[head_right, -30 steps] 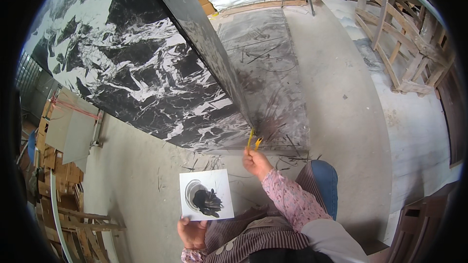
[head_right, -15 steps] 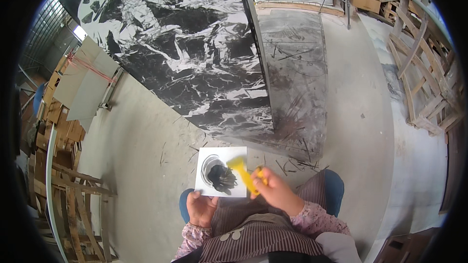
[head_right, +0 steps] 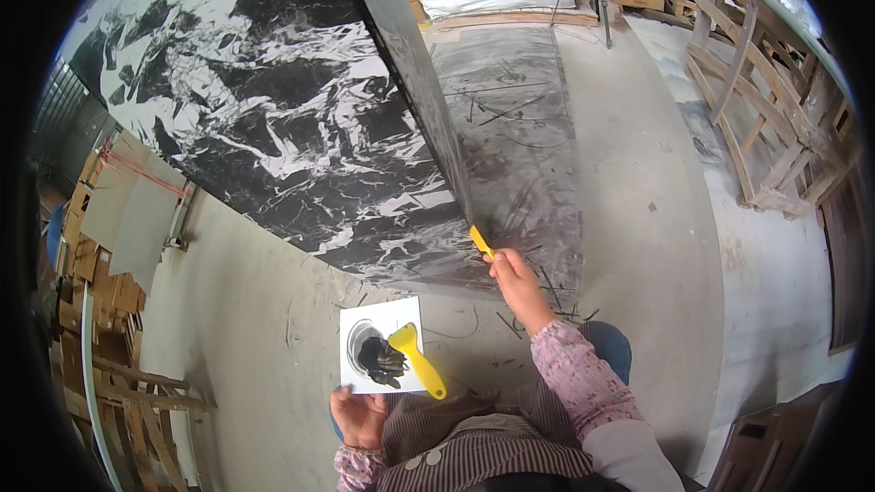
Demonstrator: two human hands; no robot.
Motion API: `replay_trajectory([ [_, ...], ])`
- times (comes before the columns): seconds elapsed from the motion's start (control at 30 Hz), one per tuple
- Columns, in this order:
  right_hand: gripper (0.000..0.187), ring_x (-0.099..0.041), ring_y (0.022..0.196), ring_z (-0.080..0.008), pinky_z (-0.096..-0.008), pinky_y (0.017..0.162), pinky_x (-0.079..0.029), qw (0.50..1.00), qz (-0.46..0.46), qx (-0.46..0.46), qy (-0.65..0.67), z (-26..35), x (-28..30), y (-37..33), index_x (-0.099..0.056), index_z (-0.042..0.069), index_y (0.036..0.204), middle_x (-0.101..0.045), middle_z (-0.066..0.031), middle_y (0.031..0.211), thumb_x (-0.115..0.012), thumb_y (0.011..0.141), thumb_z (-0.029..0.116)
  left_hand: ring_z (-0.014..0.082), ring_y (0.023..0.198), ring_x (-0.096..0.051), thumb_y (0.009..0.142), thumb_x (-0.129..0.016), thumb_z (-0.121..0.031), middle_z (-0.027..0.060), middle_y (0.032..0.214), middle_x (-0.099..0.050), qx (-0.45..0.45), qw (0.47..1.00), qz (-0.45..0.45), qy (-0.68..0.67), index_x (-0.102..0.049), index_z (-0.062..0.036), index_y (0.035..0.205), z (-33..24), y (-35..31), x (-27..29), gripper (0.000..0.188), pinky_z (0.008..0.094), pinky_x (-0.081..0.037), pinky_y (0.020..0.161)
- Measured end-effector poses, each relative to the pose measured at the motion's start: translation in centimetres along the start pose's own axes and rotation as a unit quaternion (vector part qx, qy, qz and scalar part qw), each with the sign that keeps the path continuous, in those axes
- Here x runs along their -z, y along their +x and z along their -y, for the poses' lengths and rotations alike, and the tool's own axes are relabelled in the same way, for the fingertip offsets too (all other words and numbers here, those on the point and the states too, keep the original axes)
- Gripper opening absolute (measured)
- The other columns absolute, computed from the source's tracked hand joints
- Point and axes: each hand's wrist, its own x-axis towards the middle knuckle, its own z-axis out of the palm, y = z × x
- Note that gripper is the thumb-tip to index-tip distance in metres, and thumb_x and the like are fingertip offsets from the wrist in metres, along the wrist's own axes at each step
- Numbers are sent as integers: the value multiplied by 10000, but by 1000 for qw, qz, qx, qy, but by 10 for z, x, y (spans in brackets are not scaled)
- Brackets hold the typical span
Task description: The person applies a dark substance to the edges and seams of a large black-and-white marble-patterned slab using a yellow plastic scraper. They scoop the substance from a small white container and spread it along the vertical edges and corners of the slab.
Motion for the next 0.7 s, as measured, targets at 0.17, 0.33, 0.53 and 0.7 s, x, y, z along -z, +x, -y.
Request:
replay_trajectory([
  [0.17,175,-408,660,-23,-185,568,-345,994,-26,8,109,-28,-9,32,-586,64,1099,-539,38,824,-511,1043,212,322,1249,-567,828,-545,-137,142,1349,-599,12,1000,9,1,-518,2,1358,0,1,3,549,530,-473,1046],
  [0.33,146,-417,657,-29,-191,555,-349,988,-7,33,150,-42,-15,47,-574,65,1071,-550,30,826,-549,1029,202,334,1259,-558,828,-538,-135,150,1362,-588,13,1000,4,7,-504,13,1368,1,0,0,561,542,-463,1054],
  [0.53,130,-426,659,-37,-197,568,-361,995,-37,7,92,-60,-12,57,-554,73,1001,-560,16,834,-552,1031,200,338,1269,-549,823,-544,-132,155,1367,-584,14,1000,11,10,-501,13,1372,1,-1,1,569,545,-457,1058],
  [0.7,121,-426,657,-37,-197,575,-366,985,-15,39,168,-63,-3,49,-570,65,1016,-565,23,820,-581,1013,185,338,1272,-547,819,-545,-131,152,1363,-588,8,1000,4,20,-502,9,1374,0,-1,-1,574,548,-455,1060],
])
